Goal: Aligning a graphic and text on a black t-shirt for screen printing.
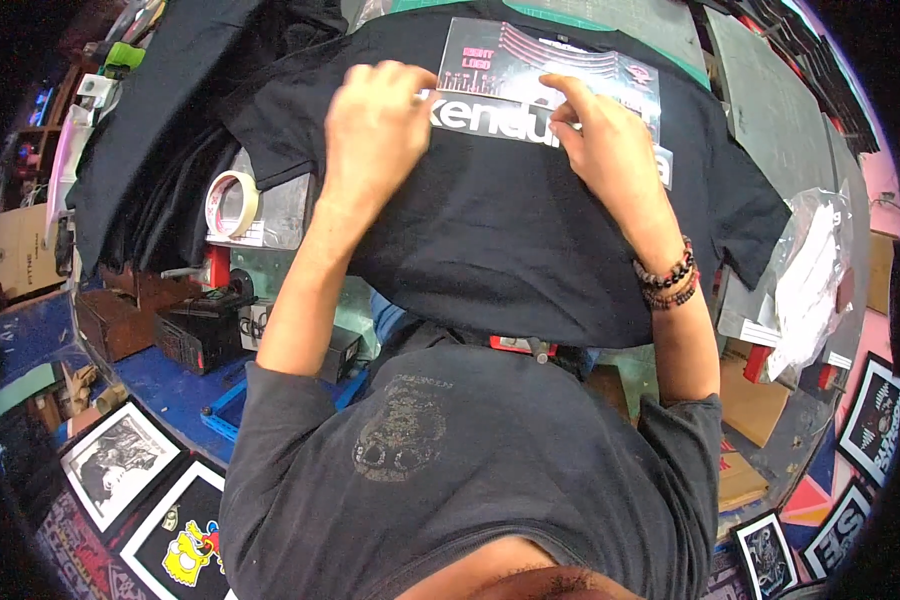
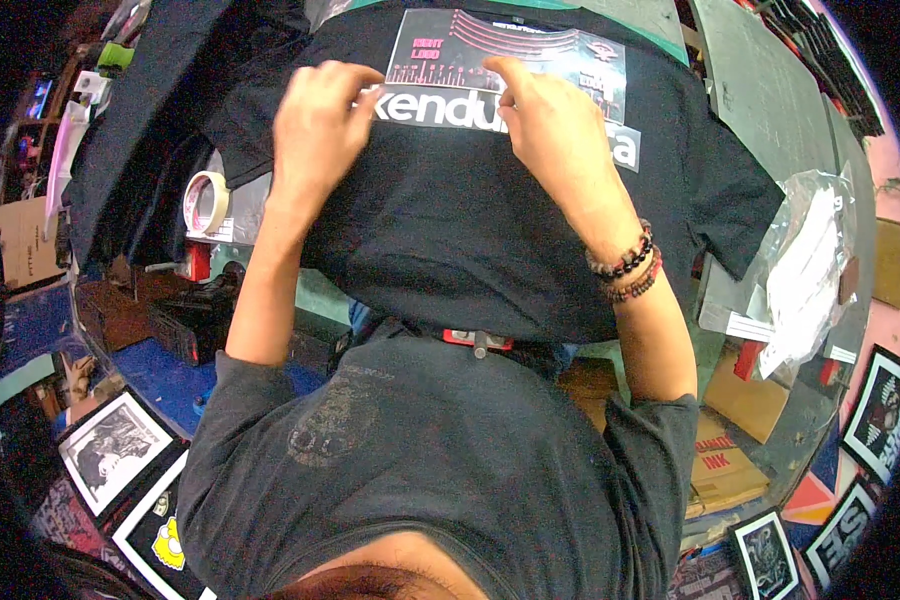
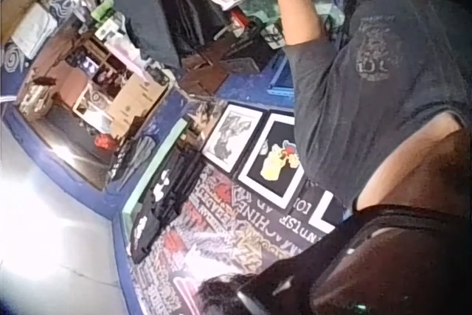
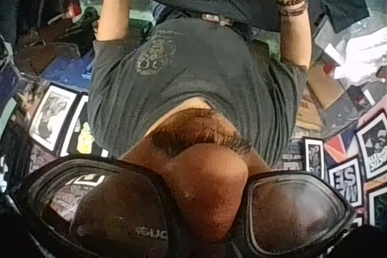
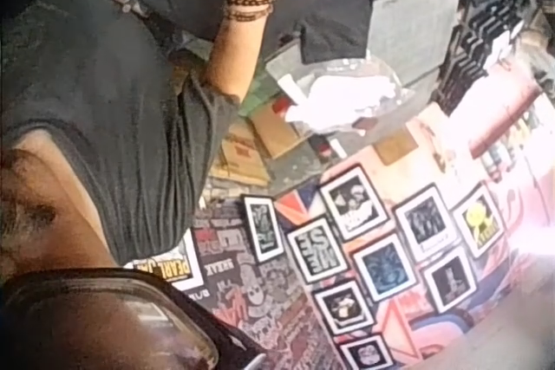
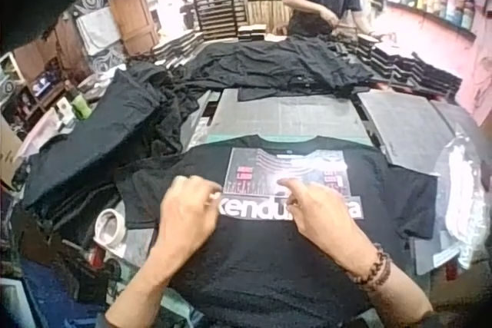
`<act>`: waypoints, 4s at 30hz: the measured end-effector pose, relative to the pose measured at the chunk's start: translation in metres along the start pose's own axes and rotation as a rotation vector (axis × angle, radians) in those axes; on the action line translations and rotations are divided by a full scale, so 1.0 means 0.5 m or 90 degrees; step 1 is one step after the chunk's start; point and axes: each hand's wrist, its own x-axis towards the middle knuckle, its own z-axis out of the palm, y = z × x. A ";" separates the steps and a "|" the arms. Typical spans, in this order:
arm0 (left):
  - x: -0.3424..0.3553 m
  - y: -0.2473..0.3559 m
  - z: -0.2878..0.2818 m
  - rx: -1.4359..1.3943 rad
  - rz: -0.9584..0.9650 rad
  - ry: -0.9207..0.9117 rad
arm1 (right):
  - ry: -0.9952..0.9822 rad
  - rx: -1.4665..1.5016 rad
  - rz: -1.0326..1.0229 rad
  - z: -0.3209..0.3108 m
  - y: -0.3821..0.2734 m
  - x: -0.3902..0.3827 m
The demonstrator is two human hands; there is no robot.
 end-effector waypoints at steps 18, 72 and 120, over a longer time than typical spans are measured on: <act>0.108 0.225 0.149 -0.107 0.313 -0.099 | 0.110 0.001 0.240 -0.196 0.114 -0.120; 0.124 0.325 0.224 -0.236 0.291 -0.046 | -0.212 -0.087 0.322 -0.231 0.216 -0.054; 0.032 0.199 -0.052 -0.553 0.232 -0.363 | -0.063 -0.100 -0.103 -0.142 0.117 -0.009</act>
